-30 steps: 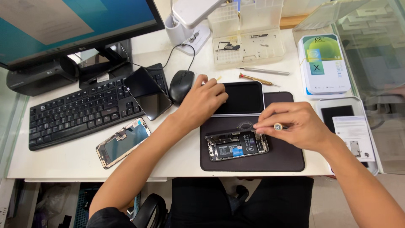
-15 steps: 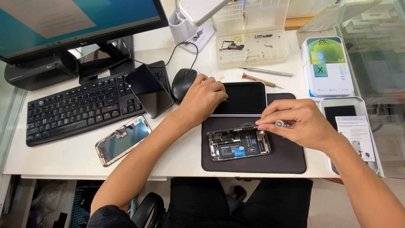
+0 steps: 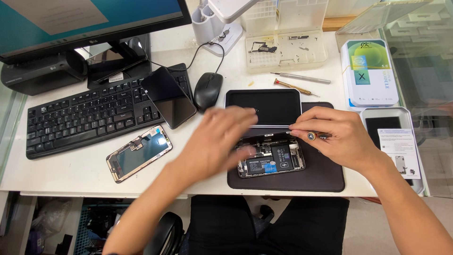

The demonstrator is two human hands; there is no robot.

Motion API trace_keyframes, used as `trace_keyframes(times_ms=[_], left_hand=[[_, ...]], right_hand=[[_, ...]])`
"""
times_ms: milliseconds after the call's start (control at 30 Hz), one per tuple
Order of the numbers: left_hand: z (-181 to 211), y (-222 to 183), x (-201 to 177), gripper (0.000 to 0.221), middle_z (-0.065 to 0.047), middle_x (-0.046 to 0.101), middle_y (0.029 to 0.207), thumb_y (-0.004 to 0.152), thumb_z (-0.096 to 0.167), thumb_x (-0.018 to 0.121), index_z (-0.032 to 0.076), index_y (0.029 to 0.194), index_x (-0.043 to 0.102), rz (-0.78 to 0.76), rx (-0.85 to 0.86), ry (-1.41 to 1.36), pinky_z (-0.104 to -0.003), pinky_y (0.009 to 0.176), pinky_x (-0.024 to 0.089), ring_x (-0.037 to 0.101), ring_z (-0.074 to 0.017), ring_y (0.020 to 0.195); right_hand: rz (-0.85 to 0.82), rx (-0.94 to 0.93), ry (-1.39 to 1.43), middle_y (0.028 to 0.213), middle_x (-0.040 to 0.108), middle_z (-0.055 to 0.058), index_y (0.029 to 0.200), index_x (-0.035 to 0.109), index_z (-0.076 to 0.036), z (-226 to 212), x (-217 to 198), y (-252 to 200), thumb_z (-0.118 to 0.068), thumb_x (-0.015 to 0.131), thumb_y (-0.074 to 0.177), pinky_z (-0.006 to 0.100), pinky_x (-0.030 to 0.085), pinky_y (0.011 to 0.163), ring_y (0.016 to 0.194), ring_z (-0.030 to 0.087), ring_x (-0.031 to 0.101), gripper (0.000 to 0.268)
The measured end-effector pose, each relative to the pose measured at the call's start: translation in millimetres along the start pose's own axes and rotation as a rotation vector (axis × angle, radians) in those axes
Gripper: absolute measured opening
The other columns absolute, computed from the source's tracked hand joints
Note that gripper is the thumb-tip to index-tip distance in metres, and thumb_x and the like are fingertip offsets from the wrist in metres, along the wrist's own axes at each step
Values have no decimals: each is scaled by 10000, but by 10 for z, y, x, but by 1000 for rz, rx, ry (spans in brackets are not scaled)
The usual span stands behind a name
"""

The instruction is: The person disassembles a smartphone by removing screws and prying open the casing. They then use a screwdriver to adjust internal components and place a part into a small container.

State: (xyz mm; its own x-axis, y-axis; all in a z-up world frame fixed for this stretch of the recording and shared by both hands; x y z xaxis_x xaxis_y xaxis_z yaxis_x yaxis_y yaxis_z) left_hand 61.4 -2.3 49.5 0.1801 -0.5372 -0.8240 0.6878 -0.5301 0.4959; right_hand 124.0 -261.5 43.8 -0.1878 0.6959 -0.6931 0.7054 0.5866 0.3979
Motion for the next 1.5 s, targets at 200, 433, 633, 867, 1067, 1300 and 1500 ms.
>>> trace_keyframes(times_ms=[200,433,633,867,1067,1300,1500], left_hand=[[309,-292,204,926,-201,416,1577,810,448,812,-50,1482,415,-125,4,32,-555,1192,319,405,-364,1467],[247,-381,307,940,-196,405,1605,820,354,846,-54,1515,362,-46,8,-32,-530,1192,365,400,-371,1498],[222,-424,329,996,-199,357,1641,840,328,858,-55,1557,281,-20,24,-73,-515,1189,393,374,-381,1529],[210,-431,340,1064,-188,340,1657,811,315,870,-30,1589,232,9,11,-107,-501,1181,418,364,-368,1543],[207,-431,340,1073,-183,339,1656,805,315,871,-36,1589,227,-2,0,-114,-501,1172,415,360,-364,1542],[201,-411,329,1053,-186,359,1644,798,324,866,-45,1577,261,-2,-3,-117,-490,1183,411,357,-353,1541],[201,-417,317,1041,-187,368,1638,790,326,868,-59,1565,288,-11,-11,-113,-486,1176,412,359,-346,1538]], right_hand=[[5,12,-50,924,752,8,952,798,-85,-32,17,-27,-105,811,819,223,574,577,688,105,700,135],[151,-61,-254,910,691,38,989,788,-58,-405,105,-242,-65,813,827,248,522,537,652,113,663,164],[-107,-125,-352,761,664,18,915,781,-69,-394,560,-301,-108,810,747,298,498,454,511,156,616,175],[-93,-48,-375,774,675,-2,953,780,-72,-257,528,-300,-108,806,757,291,509,466,502,151,616,201],[-188,-169,-512,799,649,22,1006,761,-62,-338,532,-290,-126,777,751,309,532,498,546,155,641,264],[-327,-260,-566,778,645,34,995,761,-46,-340,540,-145,-62,733,764,301,541,476,568,145,662,234],[-350,-279,-590,798,655,45,952,756,-42,-412,537,-88,-77,733,725,328,557,515,589,165,680,231]])
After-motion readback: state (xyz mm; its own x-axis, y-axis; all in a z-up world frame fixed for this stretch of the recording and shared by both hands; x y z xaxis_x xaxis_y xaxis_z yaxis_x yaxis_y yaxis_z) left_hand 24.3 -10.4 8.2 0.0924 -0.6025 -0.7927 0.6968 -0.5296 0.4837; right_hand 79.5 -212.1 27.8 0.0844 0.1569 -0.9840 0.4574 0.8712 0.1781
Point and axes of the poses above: each hand's wrist, its own y-axis towards the middle knuckle, its own x-axis out of the palm, z = x × y, the point moved 3 cm from there along y, towards the middle knuckle
